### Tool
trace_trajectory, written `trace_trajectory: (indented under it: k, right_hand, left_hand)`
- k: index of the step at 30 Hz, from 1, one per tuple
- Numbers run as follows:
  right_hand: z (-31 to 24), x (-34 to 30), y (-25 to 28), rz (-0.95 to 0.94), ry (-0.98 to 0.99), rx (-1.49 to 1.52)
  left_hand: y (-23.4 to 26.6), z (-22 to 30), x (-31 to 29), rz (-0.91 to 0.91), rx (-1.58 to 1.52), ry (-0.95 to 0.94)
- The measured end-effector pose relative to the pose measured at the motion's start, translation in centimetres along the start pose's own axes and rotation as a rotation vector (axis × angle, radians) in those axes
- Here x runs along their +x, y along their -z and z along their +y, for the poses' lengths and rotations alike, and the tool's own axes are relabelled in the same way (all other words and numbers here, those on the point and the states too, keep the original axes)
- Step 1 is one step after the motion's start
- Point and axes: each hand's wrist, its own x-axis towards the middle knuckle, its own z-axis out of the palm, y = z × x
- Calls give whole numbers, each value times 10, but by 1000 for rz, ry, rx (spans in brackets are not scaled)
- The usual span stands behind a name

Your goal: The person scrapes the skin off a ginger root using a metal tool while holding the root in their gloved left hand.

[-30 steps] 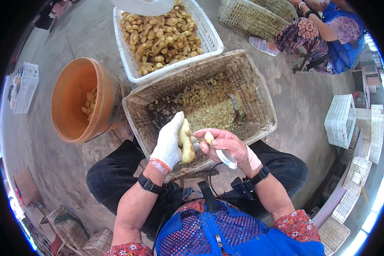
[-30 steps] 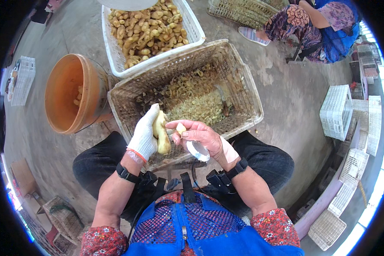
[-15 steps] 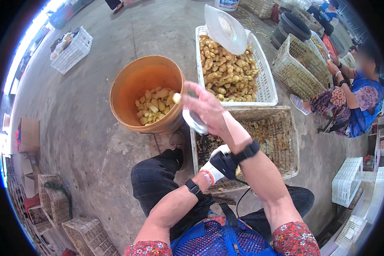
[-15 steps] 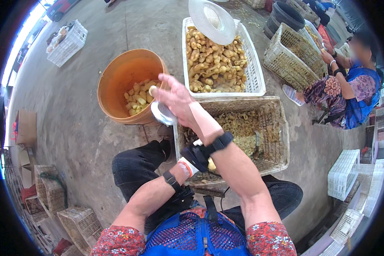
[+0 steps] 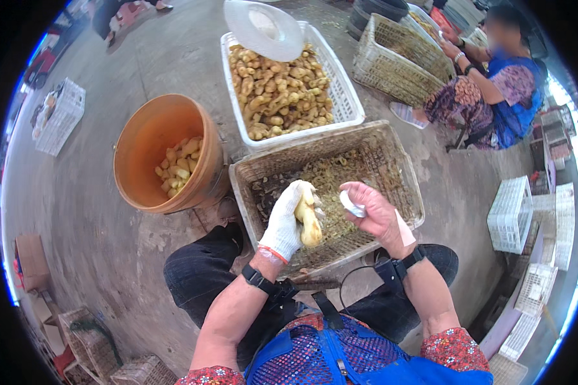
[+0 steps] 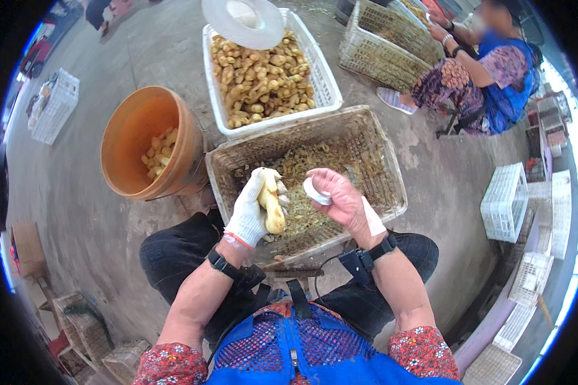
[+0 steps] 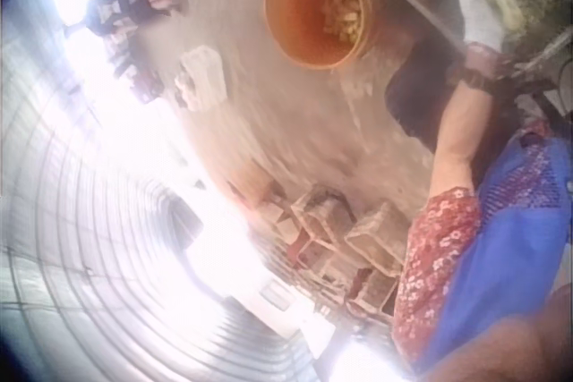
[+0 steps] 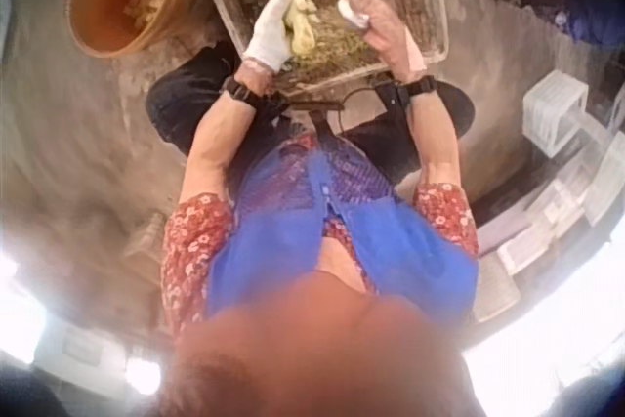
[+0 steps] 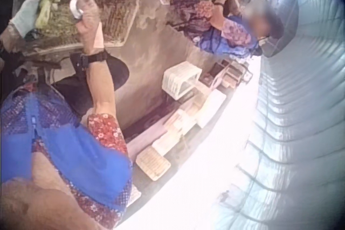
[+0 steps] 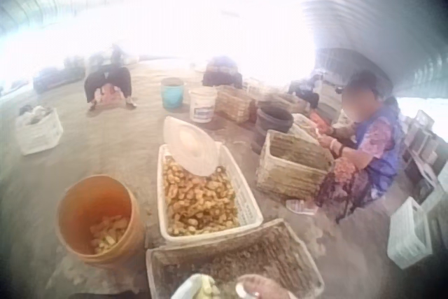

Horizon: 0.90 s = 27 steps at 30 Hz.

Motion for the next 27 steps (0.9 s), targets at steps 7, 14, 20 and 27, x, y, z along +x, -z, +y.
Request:
trace_trajectory:
  k: [7,14,20,27]
  right_hand:
    - [41,-16,19,-45,-67,254]
    - [41,-15,35,-121,55,294]
    - [9,-25,38,78,393,-329]
    - [2,-37,35,76,497,-725]
  left_hand:
    - [-30,-10,0,-65,14,-204]
    - [-50,-30,3,-155,490,-393]
    - [-46,-43,-4,27,335,290]
    - [-42,-42,-2,127,323,456]
